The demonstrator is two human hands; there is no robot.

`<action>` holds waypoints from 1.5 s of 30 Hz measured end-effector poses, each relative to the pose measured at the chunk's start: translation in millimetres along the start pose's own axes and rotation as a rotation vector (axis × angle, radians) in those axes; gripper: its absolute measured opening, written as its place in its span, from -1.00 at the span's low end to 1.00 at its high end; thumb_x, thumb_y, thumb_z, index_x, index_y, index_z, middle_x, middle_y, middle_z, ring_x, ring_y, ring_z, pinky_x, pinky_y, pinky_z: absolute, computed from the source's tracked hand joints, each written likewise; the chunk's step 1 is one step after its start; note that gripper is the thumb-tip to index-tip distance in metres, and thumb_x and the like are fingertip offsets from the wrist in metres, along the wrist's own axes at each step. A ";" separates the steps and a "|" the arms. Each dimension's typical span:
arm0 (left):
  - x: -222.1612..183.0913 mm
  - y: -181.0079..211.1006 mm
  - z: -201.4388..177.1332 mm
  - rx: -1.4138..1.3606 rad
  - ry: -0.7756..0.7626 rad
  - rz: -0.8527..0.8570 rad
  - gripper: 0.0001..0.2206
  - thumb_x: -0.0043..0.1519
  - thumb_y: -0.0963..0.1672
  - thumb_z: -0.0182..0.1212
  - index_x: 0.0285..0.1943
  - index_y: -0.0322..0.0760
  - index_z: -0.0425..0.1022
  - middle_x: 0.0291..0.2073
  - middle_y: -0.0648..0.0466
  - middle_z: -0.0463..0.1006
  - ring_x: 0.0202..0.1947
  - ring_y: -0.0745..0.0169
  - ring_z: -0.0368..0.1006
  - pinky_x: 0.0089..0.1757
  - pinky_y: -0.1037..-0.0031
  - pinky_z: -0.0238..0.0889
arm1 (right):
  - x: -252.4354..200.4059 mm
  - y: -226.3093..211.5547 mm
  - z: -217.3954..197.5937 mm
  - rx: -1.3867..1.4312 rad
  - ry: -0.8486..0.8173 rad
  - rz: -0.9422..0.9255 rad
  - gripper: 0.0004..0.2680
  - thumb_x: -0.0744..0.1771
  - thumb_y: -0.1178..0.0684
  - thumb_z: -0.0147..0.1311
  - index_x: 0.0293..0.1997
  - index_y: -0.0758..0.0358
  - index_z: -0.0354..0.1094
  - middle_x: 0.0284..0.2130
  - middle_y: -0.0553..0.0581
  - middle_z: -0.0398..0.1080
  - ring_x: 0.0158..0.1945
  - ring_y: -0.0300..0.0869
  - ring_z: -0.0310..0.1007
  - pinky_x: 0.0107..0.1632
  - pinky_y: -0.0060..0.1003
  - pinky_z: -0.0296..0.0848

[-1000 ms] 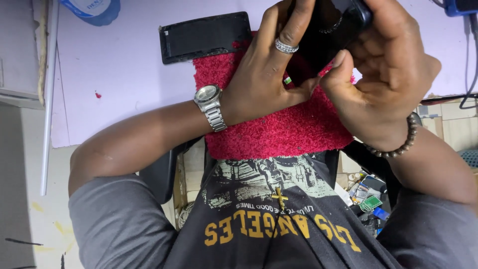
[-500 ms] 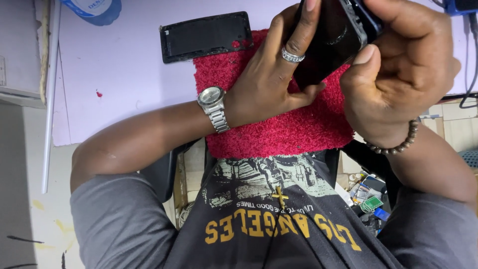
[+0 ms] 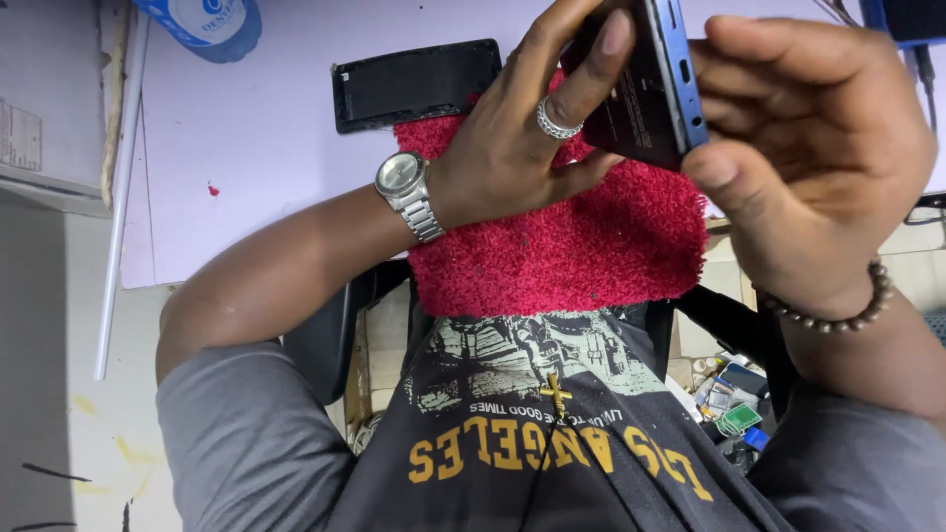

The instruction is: Disassembling a mobile phone to remove the internal frame and access internal components for repair.

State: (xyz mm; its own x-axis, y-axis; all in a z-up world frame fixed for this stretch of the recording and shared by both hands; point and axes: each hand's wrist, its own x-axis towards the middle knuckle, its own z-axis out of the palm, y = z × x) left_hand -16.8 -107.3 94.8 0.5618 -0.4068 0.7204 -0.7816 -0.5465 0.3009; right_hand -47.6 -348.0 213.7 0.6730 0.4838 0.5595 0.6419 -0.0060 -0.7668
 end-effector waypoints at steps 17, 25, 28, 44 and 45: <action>7.0 3.5 -9.8 0.037 -0.063 -0.032 0.08 0.66 -0.09 0.63 0.86 0.32 -0.53 0.69 -0.09 0.02 0.67 -0.15 0.30 0.62 0.16 0.40 | 1.7 47.3 -15.4 0.106 0.089 0.106 -0.50 0.50 0.11 0.12 0.61 0.46 -0.09 0.28 0.62 0.33 0.28 0.14 0.43 0.13 -0.16 0.47; 12.0 5.2 -16.3 0.121 -0.147 -0.061 0.10 0.59 -0.08 0.70 0.84 0.31 -0.46 0.72 -0.17 0.02 0.76 -0.21 0.13 0.69 0.09 0.22 | -1.9 50.3 -22.4 0.022 0.066 0.032 -0.64 0.58 0.31 0.05 0.56 0.45 -0.05 0.25 0.59 0.26 0.23 0.09 0.32 -0.05 -0.26 0.34; 12.5 3.6 -15.5 0.110 -0.139 -0.047 0.09 0.61 -0.08 0.69 0.84 0.31 -0.47 0.72 -0.15 0.03 0.77 -0.20 0.13 0.69 0.09 0.22 | -0.8 43.3 -26.9 0.056 0.017 0.076 -0.58 0.58 0.47 0.06 0.61 0.38 -0.10 0.28 0.59 0.21 0.25 0.11 0.30 0.07 -0.20 0.45; 34.3 95.9 -54.9 -0.470 -0.063 -0.785 -0.16 0.44 0.17 -0.09 0.68 -0.44 -0.33 0.67 -0.26 -0.29 0.75 -0.16 -0.39 0.62 0.04 -0.38 | -12.7 37.8 -11.7 -0.074 0.077 0.076 -0.65 0.52 0.61 0.00 0.51 0.66 0.03 0.36 0.55 0.22 0.45 0.22 0.36 0.45 0.00 0.53; 37.7 98.8 -59.4 -0.465 -0.061 -0.789 -0.16 0.44 0.17 -0.09 0.68 -0.44 -0.33 0.67 -0.26 -0.29 0.75 -0.16 -0.39 0.62 0.04 -0.38 | -15.9 33.5 -9.5 -0.068 0.074 0.075 -0.65 0.52 0.61 0.00 0.51 0.66 0.03 0.36 0.55 0.22 0.45 0.22 0.36 0.45 0.00 0.53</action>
State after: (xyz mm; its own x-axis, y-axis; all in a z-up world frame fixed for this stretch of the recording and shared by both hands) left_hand -89.0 -133.1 188.8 0.9819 -0.0861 0.1685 -0.1879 -0.3382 0.9221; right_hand -33.3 -364.2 182.0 0.7438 0.4137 0.5250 0.6105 -0.1007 -0.7856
